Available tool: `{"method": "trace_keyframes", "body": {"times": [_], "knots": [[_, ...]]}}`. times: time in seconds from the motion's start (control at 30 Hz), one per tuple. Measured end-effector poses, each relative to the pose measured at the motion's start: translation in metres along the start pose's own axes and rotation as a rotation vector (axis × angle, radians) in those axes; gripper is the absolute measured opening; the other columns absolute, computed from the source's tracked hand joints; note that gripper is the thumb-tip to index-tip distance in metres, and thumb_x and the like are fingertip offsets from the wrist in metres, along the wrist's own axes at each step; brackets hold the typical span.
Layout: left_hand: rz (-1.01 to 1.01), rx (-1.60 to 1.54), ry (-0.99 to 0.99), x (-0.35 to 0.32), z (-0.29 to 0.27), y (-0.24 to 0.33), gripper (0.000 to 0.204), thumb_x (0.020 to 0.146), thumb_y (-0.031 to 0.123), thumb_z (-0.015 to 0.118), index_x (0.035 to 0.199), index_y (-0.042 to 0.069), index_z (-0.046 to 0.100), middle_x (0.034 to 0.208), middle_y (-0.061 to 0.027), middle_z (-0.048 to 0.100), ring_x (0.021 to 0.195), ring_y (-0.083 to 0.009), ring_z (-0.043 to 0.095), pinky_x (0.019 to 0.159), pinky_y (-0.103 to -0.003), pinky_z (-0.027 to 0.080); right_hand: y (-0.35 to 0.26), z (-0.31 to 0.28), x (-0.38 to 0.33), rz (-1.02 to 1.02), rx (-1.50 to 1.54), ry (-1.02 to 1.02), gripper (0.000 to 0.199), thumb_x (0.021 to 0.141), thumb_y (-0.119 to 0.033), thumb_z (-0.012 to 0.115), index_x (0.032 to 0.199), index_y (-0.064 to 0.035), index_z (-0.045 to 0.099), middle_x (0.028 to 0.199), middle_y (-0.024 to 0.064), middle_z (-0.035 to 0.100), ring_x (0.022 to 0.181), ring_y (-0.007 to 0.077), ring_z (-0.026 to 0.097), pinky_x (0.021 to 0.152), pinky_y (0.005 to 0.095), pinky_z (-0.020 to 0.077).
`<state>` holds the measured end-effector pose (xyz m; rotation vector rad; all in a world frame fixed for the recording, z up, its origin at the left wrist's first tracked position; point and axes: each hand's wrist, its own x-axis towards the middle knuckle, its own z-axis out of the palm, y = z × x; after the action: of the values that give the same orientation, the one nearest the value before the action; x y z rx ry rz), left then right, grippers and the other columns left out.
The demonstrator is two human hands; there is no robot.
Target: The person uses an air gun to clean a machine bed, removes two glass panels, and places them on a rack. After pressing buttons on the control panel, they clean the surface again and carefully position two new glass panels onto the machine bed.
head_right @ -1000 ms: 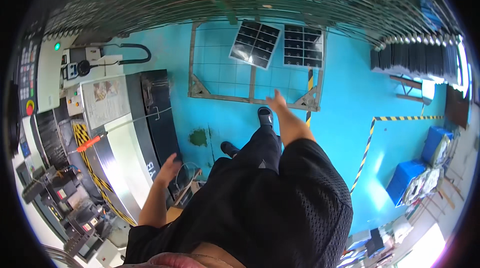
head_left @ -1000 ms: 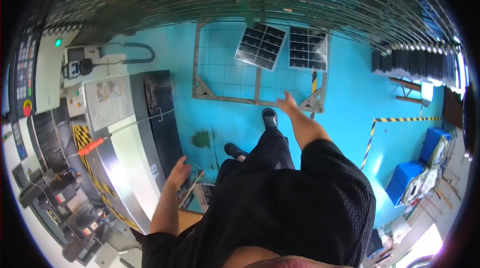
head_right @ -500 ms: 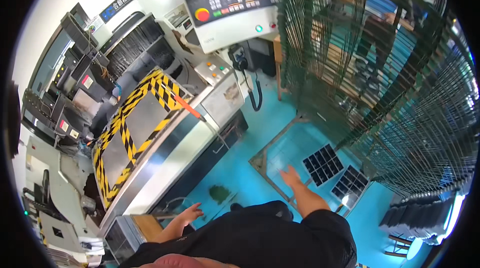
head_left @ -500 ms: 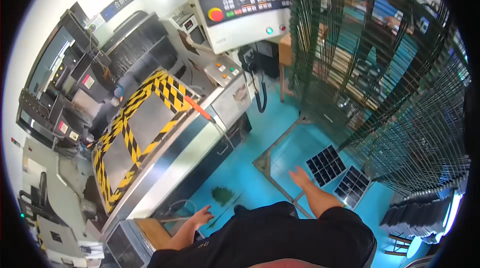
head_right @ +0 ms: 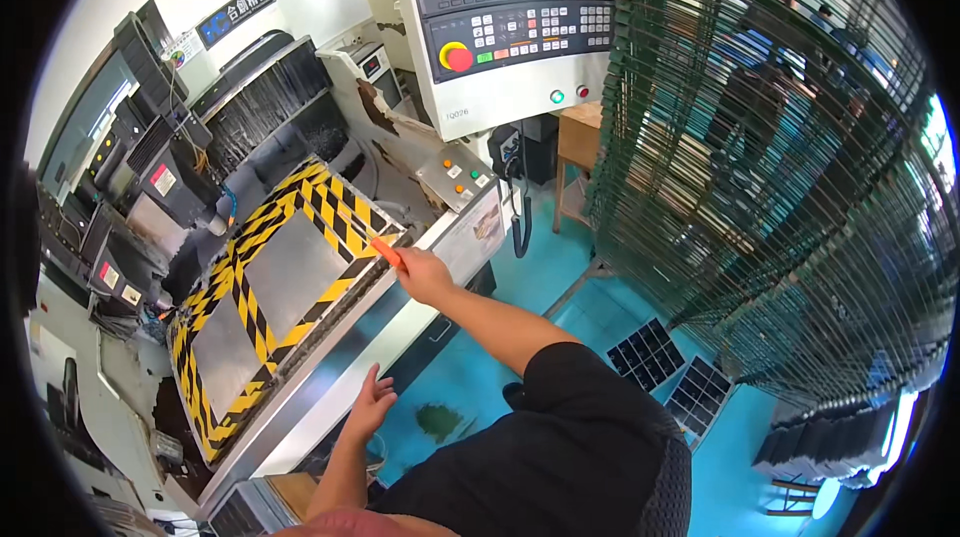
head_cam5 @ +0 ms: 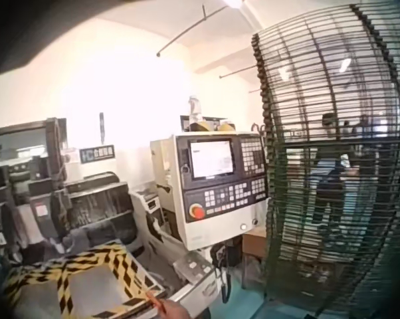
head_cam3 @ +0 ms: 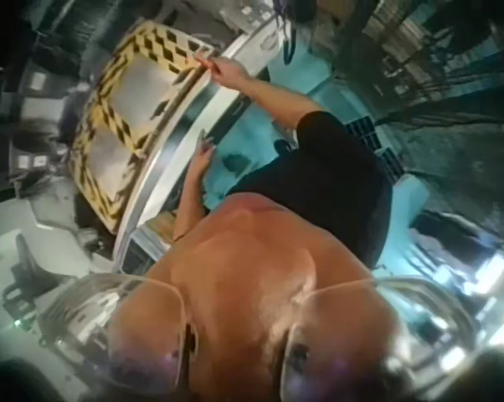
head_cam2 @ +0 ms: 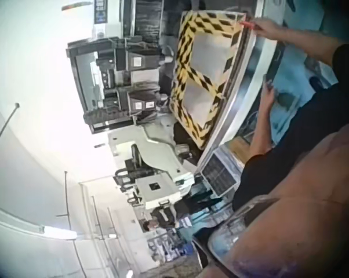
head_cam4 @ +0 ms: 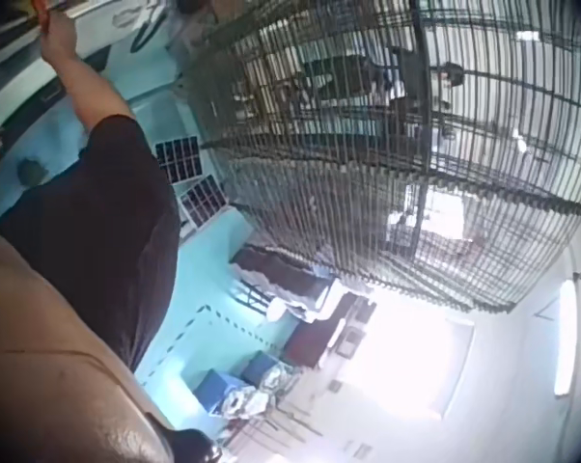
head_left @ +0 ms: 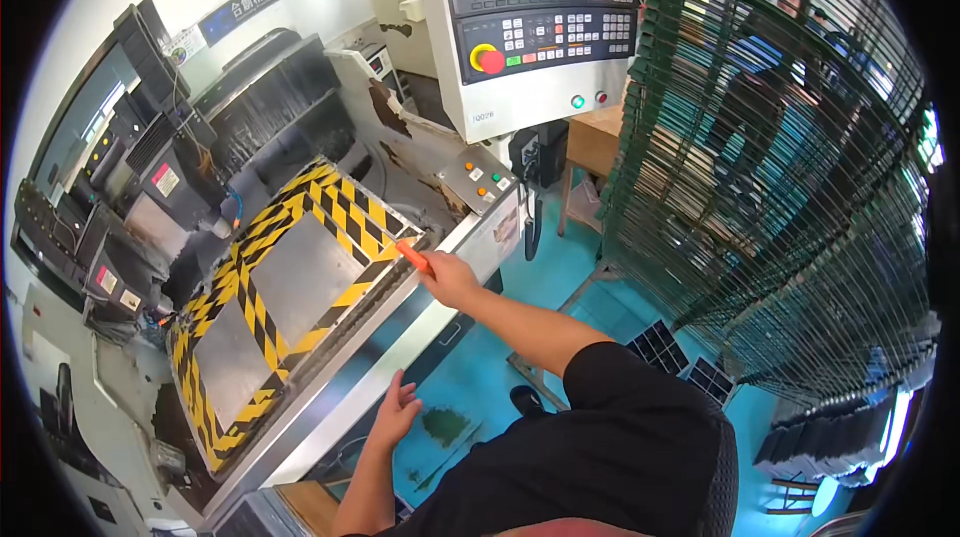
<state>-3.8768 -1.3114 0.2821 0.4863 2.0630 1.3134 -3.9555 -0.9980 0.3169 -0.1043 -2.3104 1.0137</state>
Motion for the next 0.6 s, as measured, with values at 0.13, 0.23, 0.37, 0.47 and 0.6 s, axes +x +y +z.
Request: {"method": "trace_keyframes", "body": {"times": [0.13, 0.23, 0.37, 0.47, 0.6], "knots": [[0.005, -0.085, 0.106, 0.025, 0.008, 0.023, 0.086, 0.087, 0.004, 0.062, 0.155, 0.014, 0.011, 0.137, -0.0232, 0.049, 0.118, -0.0268, 0.054, 0.098, -0.037, 0.046, -0.015, -0.01, 0.008, -0.102, 0.078, -0.275, 0.032, 0.082, -0.02, 0.062, 0.112, -0.0097, 0.061, 0.097, 0.0153, 0.064, 0.09, 0.0361, 0.062, 0.077, 0.047, 0.0502], [0.011, -0.131, 0.171, 0.05, 0.018, 0.039, 0.087, 0.087, 0.002, 0.062, 0.155, 0.015, 0.01, 0.135, -0.0224, 0.05, 0.115, -0.0237, 0.055, 0.096, -0.034, 0.046, -0.026, -0.026, 0.017, -0.183, 0.036, -0.485, 0.025, 0.083, -0.023, 0.063, 0.104, -0.0096, 0.065, 0.093, 0.0147, 0.066, 0.091, 0.0344, 0.064, 0.076, 0.0477, 0.0509], [-0.021, -0.055, 0.107, 0.059, 0.022, 0.051, 0.087, 0.087, 0.006, 0.064, 0.155, 0.013, 0.009, 0.137, -0.0234, 0.049, 0.123, -0.0296, 0.052, 0.1, -0.037, 0.045, -0.047, -0.141, 0.103, -0.289, -0.027, -0.411, 0.028, 0.083, -0.035, 0.062, 0.082, -0.0077, 0.068, 0.081, 0.0146, 0.067, 0.077, 0.0347, 0.066, 0.07, 0.0481, 0.0513], [-0.13, 0.019, 0.006, 0.042, 0.014, 0.047, 0.076, 0.089, 0.012, 0.064, 0.152, 0.006, 0.021, 0.136, -0.0217, 0.051, 0.124, -0.0266, 0.052, 0.102, -0.037, 0.043, -0.039, -0.252, 0.183, -0.071, -0.098, 0.066, 0.034, 0.089, -0.036, 0.061, 0.112, -0.0111, 0.058, 0.088, 0.0142, 0.068, 0.077, 0.034, 0.067, 0.07, 0.0439, 0.053], [-0.292, -0.005, -0.05, 0.027, 0.009, 0.024, 0.071, 0.09, 0.016, 0.064, 0.149, 0.001, 0.027, 0.132, -0.0188, 0.054, 0.121, -0.0231, 0.052, 0.102, -0.035, 0.041, -0.013, -0.316, 0.245, -0.098, -0.273, 0.29, 0.056, 0.091, -0.041, 0.057, 0.138, -0.0115, 0.047, 0.083, 0.0157, 0.069, 0.077, 0.0371, 0.067, 0.069, 0.0449, 0.0531]]}}
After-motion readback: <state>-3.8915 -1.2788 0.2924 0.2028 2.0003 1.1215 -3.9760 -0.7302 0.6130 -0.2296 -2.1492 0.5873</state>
